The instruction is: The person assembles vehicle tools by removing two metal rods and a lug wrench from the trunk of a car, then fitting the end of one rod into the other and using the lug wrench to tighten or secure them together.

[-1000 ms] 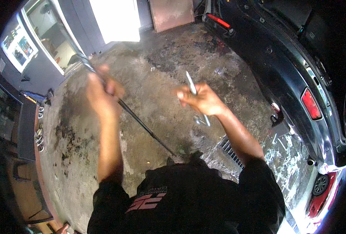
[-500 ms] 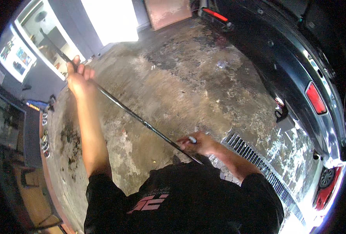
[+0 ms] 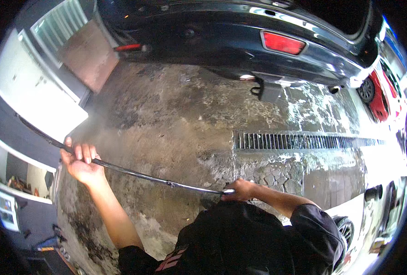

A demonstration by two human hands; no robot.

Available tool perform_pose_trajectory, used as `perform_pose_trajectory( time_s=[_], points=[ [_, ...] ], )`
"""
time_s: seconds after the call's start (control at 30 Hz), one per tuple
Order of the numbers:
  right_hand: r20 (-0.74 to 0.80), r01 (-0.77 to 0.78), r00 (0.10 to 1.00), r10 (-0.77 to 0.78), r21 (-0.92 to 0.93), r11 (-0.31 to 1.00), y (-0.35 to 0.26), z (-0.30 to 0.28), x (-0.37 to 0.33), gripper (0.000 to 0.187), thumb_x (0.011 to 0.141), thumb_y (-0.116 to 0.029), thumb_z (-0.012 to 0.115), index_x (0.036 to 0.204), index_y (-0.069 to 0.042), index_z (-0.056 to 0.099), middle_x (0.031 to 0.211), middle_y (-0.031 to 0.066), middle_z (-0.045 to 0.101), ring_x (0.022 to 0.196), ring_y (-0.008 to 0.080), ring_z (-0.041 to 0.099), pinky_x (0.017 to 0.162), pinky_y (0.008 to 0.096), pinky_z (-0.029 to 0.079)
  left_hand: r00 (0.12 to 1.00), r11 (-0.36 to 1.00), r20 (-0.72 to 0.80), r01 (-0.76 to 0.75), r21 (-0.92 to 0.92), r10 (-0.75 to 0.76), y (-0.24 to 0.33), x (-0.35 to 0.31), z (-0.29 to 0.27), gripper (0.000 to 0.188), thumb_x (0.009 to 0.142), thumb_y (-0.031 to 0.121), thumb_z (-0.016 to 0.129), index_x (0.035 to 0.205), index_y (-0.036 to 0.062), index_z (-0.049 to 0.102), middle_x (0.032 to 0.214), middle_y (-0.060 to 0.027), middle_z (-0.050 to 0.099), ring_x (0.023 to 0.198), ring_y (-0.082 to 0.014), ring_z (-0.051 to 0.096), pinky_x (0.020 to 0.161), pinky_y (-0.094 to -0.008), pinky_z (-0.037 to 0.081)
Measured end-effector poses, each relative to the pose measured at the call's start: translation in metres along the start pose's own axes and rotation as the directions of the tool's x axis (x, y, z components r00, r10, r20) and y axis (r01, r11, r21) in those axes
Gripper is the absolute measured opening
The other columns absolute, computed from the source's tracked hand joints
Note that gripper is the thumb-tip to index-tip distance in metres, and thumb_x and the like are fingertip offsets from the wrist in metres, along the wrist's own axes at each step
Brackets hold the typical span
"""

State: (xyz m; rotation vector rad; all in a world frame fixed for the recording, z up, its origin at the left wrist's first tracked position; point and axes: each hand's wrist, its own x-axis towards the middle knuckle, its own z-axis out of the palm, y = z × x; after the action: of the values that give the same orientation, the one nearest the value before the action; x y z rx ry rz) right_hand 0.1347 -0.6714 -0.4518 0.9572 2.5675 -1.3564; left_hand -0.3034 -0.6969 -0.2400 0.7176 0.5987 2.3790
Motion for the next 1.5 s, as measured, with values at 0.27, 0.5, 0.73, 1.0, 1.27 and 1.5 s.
perform_pose_trajectory(
  time_s=[0.27, 0.5, 0.73, 1.0, 1.27, 1.5],
  points=[
    [-0.300, -0.228, 0.898, 0.323, 0.311, 0.923, 0.036, 0.033, -0.088, 0.041, 0.084, -0.046, 0.074, 0.099, -0.008, 0.072, 0.087, 0.0148, 0.071, 0.082, 0.0289, 0.069, 0.075, 0.0413, 0.053, 0.727, 0.937, 0.672, 0.316, -0.146, -0.141, -0.053, -0.031, 0.162, 0.040, 0.107, 0.036, 0.037, 0.103, 0.0017, 0.056, 0.059, 0.0010, 0.036, 0.040, -0.0096, 0.028, 0.044, -0.0256, 0.028],
    [-0.687, -0.204, 0.589, 0.426, 0.383, 0.901, 0.047, 0.123, -0.184, 0.042, 0.070, -0.036, 0.089, 0.071, -0.003, 0.064, 0.072, 0.0127, 0.066, 0.067, 0.0241, 0.064, 0.063, 0.0371, 0.049, 0.466, 0.802, 0.843, 0.593, -0.073, -0.268, -0.158, -0.109, 0.268, 0.046, 0.105, 0.044, 0.037, 0.108, 0.0063, 0.063, 0.060, 0.0035, 0.037, 0.046, -0.0093, 0.032, 0.048, -0.0257, 0.029],
    [-0.656, -0.336, 0.273, 0.704, 0.621, 0.709, 0.013, 0.183, -0.291, 0.049, 0.064, -0.036, 0.092, 0.064, 0.000, 0.058, 0.061, 0.0145, 0.058, 0.055, 0.0209, 0.051, 0.056, 0.0366, 0.045, 0.475, 0.792, 0.720, 0.587, 0.169, -0.506, -0.233, -0.199, 0.333, 0.041, 0.104, 0.042, 0.043, 0.095, 0.0072, 0.063, 0.061, 0.0025, 0.044, 0.054, -0.0122, 0.044, 0.054, -0.0268, 0.039],
    [-0.790, -0.352, -0.207, 0.577, 0.611, 0.709, -0.066, 0.211, -0.405, 0.054, 0.061, -0.036, 0.094, 0.057, -0.003, 0.051, 0.054, -0.0038, 0.046, 0.050, 0.0089, 0.041, 0.049, 0.0293, 0.037, 0.294, 0.756, 0.759, 0.540, 0.370, -0.581, -0.281, -0.214, 0.357, 0.041, 0.102, 0.044, 0.047, 0.098, 0.0062, 0.062, 0.069, -0.0049, 0.060, 0.053, -0.0115, 0.053, 0.047, -0.0241, 0.041],
    [-0.792, -0.547, -0.251, 0.557, 0.590, 0.594, -0.215, 0.152, -0.444, 0.045, 0.078, -0.038, 0.081, 0.093, -0.004, 0.056, 0.067, -0.0011, 0.050, 0.063, 0.0106, 0.048, 0.057, 0.0255, 0.037, 0.125, 0.638, 0.792, 0.672, 0.376, -0.598, -0.295, -0.180, 0.380, 0.032, 0.099, 0.037, 0.057, 0.098, 0.0057, 0.062, 0.078, -0.0062, 0.064, 0.055, -0.0132, 0.056, 0.051, -0.0263, 0.044],
    [-0.908, -0.760, -0.107, 0.404, 0.337, 0.556, -0.317, 0.055, -0.404, 0.016, 0.089, -0.001, 0.066, 0.104, 0.002, 0.069, 0.087, 0.0131, 0.070, 0.069, 0.0184, 0.065, 0.058, 0.0295, 0.051, 0.065, 0.592, 0.811, 0.717, 0.368, -0.582, -0.302, -0.127, 0.371, 0.032, 0.099, 0.040, 0.056, 0.097, 0.0083, 0.063, 0.074, -0.0050, 0.063, 0.056, -0.0150, 0.055, 0.054, -0.0289, 0.043]
  ],
)
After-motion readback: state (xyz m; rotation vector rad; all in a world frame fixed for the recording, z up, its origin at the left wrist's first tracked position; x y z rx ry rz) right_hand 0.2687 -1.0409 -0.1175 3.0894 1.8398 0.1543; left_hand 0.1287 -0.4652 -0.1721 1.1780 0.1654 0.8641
